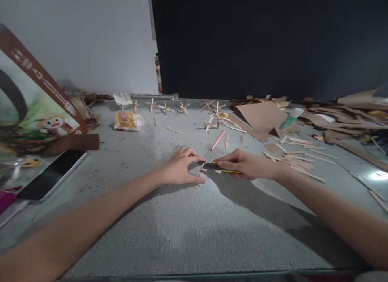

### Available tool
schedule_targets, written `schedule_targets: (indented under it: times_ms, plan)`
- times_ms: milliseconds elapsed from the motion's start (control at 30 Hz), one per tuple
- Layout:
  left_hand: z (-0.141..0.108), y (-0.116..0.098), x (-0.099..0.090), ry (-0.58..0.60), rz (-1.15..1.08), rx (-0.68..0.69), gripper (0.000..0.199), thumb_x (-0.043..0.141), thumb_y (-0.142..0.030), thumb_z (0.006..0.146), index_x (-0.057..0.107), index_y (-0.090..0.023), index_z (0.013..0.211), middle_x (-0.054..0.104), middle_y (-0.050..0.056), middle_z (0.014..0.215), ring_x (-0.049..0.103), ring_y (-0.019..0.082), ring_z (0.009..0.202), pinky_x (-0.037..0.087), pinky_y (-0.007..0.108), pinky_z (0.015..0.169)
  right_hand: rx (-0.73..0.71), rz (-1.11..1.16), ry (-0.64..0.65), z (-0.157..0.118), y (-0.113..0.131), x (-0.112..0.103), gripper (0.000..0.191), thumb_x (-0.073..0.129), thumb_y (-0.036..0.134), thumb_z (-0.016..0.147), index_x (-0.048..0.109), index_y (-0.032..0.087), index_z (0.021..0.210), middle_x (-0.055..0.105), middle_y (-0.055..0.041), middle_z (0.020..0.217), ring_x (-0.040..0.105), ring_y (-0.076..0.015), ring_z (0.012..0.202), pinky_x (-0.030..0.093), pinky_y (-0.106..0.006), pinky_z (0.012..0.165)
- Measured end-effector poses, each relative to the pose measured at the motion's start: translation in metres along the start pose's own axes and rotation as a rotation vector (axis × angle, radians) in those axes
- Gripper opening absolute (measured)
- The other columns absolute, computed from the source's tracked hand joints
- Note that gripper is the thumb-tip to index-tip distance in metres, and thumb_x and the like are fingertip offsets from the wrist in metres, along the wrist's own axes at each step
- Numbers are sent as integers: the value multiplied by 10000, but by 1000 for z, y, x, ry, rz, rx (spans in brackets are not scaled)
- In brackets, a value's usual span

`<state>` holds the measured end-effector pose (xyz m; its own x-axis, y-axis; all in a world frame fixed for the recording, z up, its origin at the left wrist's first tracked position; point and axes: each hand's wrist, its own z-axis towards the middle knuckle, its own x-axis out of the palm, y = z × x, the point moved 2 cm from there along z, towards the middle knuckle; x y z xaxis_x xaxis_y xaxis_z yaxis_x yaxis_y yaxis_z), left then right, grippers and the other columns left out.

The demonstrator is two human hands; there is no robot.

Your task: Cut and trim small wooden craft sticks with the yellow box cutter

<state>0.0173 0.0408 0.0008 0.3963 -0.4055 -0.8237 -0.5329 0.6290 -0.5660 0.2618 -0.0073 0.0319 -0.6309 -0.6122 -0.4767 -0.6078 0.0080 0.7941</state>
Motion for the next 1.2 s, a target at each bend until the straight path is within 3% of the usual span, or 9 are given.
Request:
schedule_targets:
  times_ms: [167, 300, 433, 533, 767, 1200]
  plan:
    - [4, 2, 0, -13, -47, -15, 677, 870, -585, 696, 702, -269, 1270, 583, 83, 1179, 509, 330, 1214, 429, 485, 1065, -205, -258, -167, -8, 4, 8, 551, 465, 621, 1057, 784, 210, 1238, 455, 41, 620, 325, -95, 519, 249, -246, 489]
    - [1, 5, 2, -133, -158, -29, 636, 934, -450, 620, 642, -217, 1134, 622, 90, 1166, 574, 298, 1155, 470, 446, 1014, -365, -456, -408, -12, 1, 15, 507, 427, 507, 1102, 745, 205, 1355, 642, -12, 681, 458, -114, 512, 331, -256, 512]
    - [-7, 5, 9, -190, -386, -42, 613, 849, -369, 761, 513, -241, 1257, 696, 4, 901, 648, 184, 827, 505, 325, 796, -614, -764, -614, -11, -6, 25, 431, 425, 381, 1124, 736, 186, 1350, 719, -61, 805, 592, -126, 593, 396, -260, 573]
    - [-11, 3, 11, -227, -438, -66, 585, 769, -323, 842, 450, -254, 1328, 685, -55, 728, 610, 149, 649, 466, 277, 669, -674, -919, -665, -9, -10, 31, 376, 453, 313, 1118, 727, 193, 1345, 681, -29, 767, 581, -110, 574, 385, -252, 551]
    - [-18, -6, 7, -412, -387, -42, 574, 696, -185, 820, 441, -257, 1330, 672, -76, 713, 608, 128, 651, 454, 260, 696, -734, -1136, -783, -12, -4, 40, 333, 495, 297, 1108, 712, 193, 1338, 675, -36, 850, 557, -110, 600, 391, -255, 545]
    - [-20, -9, 8, -415, -372, -41, 588, 700, -184, 814, 440, -250, 1336, 682, -75, 726, 620, 122, 661, 465, 255, 721, -739, -1196, -817, -12, -2, 44, 334, 454, 284, 1118, 685, 197, 1343, 649, -29, 841, 549, -109, 616, 375, -248, 541]
